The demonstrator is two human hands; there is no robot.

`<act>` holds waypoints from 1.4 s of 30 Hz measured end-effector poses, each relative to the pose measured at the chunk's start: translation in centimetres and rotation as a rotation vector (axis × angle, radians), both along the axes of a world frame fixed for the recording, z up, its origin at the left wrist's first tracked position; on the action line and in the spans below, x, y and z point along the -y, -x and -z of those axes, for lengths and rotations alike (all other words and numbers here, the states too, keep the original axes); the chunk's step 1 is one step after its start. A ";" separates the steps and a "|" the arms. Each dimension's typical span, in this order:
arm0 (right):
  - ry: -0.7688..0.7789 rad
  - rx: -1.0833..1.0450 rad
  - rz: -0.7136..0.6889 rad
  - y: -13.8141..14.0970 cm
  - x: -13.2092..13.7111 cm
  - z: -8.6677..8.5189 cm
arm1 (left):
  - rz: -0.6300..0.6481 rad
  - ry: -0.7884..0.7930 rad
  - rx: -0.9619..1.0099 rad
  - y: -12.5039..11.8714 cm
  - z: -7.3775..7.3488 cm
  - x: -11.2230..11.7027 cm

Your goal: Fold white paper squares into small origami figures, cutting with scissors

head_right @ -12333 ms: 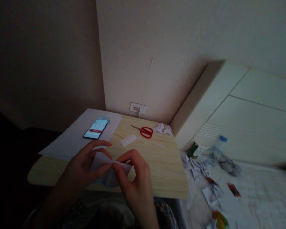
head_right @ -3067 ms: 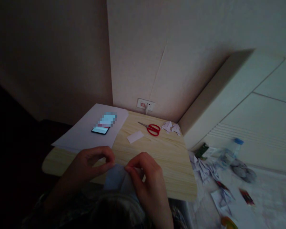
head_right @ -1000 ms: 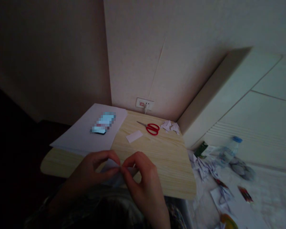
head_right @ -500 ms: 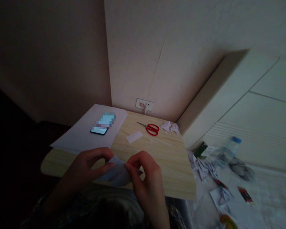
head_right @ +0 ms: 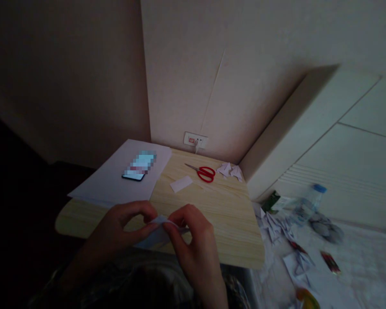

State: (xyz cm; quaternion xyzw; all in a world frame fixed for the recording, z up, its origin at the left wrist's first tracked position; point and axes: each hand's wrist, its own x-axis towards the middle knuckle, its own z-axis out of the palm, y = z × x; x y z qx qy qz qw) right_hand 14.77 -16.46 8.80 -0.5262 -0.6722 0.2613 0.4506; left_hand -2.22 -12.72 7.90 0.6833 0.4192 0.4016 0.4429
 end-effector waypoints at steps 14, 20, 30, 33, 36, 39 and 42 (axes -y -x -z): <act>-0.050 0.002 -0.011 0.0 0.0 -0.2 | 0.035 -0.003 -0.059 0.0 -0.1 0.2; -0.084 -0.002 0.029 -0.2 0.1 -0.1 | -0.039 -0.002 0.023 0.5 -0.4 0.2; -0.062 -0.025 -0.052 0.5 0.0 -0.2 | 0.004 -0.111 0.060 -0.1 -0.1 0.3; -0.062 -0.019 -0.045 0.6 0.0 -0.3 | -0.009 -0.116 0.067 -0.3 -0.1 0.3; -0.074 -0.013 -0.036 0.6 0.1 -0.4 | -0.021 -0.099 0.070 -0.3 -0.2 0.5; -0.086 0.002 -0.034 0.4 0.0 -0.4 | -0.034 -0.090 0.072 -0.3 -0.3 0.5; -0.080 0.023 -0.012 0.1 -0.1 -0.4 | -0.061 -0.099 0.058 -0.1 -0.3 0.4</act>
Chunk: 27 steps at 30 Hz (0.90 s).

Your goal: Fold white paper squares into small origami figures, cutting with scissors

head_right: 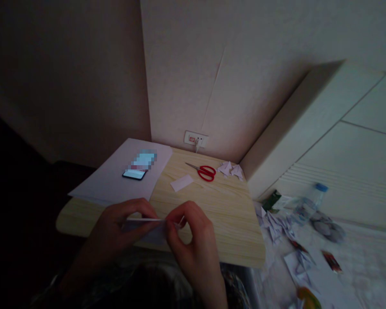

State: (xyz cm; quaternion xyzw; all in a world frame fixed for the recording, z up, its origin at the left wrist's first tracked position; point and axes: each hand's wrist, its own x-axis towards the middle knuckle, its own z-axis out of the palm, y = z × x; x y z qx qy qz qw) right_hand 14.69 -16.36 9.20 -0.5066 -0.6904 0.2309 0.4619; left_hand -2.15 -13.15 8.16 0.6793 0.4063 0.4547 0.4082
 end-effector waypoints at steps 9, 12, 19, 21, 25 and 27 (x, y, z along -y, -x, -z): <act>-0.006 -0.031 0.049 -0.5 -0.2 0.3 | -0.070 0.023 0.007 0.6 -0.2 -0.1; 0.014 -0.051 0.037 -0.1 -0.2 0.5 | -0.105 0.060 0.054 0.3 -0.4 0.1; -0.022 -0.086 0.055 -0.1 0.1 0.5 | 0.018 0.026 -0.030 0.1 0.0 -0.2; -0.023 -0.080 0.053 -0.2 0.2 0.4 | 0.033 0.011 -0.051 0.0 0.1 -0.2; 0.007 -0.068 0.042 -0.1 0.3 0.3 | 0.070 -0.009 -0.082 -0.2 0.1 0.0; 0.020 -0.056 0.031 0.1 0.2 0.2 | 0.081 -0.017 -0.076 -0.3 0.0 0.0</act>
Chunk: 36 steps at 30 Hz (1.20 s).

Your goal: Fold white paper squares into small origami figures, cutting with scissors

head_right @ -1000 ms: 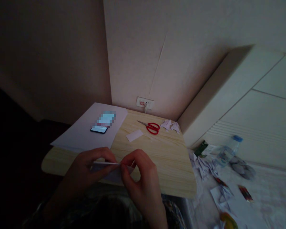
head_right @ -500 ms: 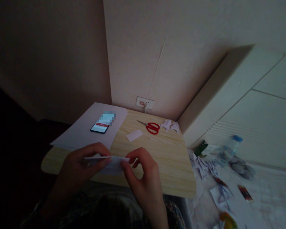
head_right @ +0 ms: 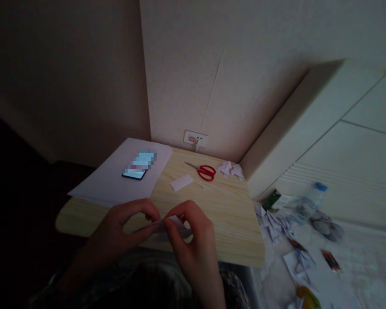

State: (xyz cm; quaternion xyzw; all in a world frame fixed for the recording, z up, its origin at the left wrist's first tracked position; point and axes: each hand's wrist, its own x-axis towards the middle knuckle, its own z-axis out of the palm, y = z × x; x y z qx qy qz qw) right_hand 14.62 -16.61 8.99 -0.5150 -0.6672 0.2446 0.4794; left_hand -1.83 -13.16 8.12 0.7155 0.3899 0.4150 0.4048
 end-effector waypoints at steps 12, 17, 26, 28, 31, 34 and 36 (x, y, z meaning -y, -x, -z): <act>-0.021 0.062 -0.008 0.4 0.2 -0.4 | -0.004 -0.021 0.071 -0.3 -0.1 0.4; -0.031 0.061 0.020 0.0 0.2 -0.3 | -0.010 -0.015 0.042 0.0 -0.2 0.2; -0.015 0.011 0.080 -0.7 0.6 -0.4 | 0.017 0.000 0.014 0.3 -0.2 -0.1; -0.010 0.005 0.080 -0.7 0.6 -0.4 | 0.033 -0.002 0.014 0.4 -0.2 -0.2; 0.002 -0.002 0.075 -0.7 0.6 -0.5 | 0.057 0.016 0.015 0.5 -0.1 -0.3; 0.005 0.006 0.051 -0.5 0.6 -0.6 | 0.084 0.051 0.030 0.4 -0.1 -0.2; 0.002 0.023 0.013 -0.3 0.6 -0.6 | 0.098 0.070 0.047 0.2 -0.1 -0.1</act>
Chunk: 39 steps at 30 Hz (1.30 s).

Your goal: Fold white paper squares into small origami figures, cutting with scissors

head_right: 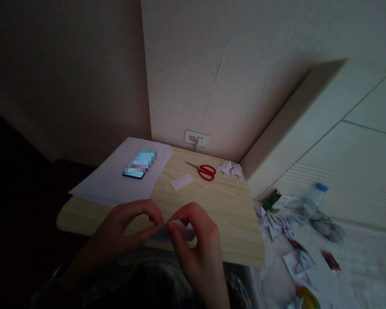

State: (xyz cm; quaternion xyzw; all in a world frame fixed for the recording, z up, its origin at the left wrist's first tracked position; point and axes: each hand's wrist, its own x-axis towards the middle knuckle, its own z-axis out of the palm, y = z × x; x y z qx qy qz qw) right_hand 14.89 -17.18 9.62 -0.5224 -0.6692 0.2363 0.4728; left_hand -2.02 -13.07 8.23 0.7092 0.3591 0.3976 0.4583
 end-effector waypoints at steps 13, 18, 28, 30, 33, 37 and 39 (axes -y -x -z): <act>0.016 -0.062 0.095 -0.8 0.2 0.4 | -0.073 -0.012 0.019 0.3 0.0 -0.1; 0.005 -0.037 0.031 -0.1 0.3 0.1 | -0.042 -0.010 0.022 -0.2 -0.2 0.3; -0.035 -0.051 0.030 0.0 0.1 0.1 | -0.102 -0.055 0.058 -0.1 0.0 0.4; -0.039 -0.058 0.046 -0.1 0.2 0.1 | -0.111 -0.059 0.056 0.1 -0.2 0.4; -0.034 -0.083 0.063 -0.2 0.2 0.2 | -0.113 -0.053 0.050 0.2 -0.3 0.3; -0.026 -0.116 0.080 -0.5 0.4 0.4 | -0.122 -0.054 0.036 0.2 -0.4 0.2; -0.024 -0.135 0.089 -0.7 0.5 0.5 | -0.130 -0.061 0.027 0.2 -0.3 0.1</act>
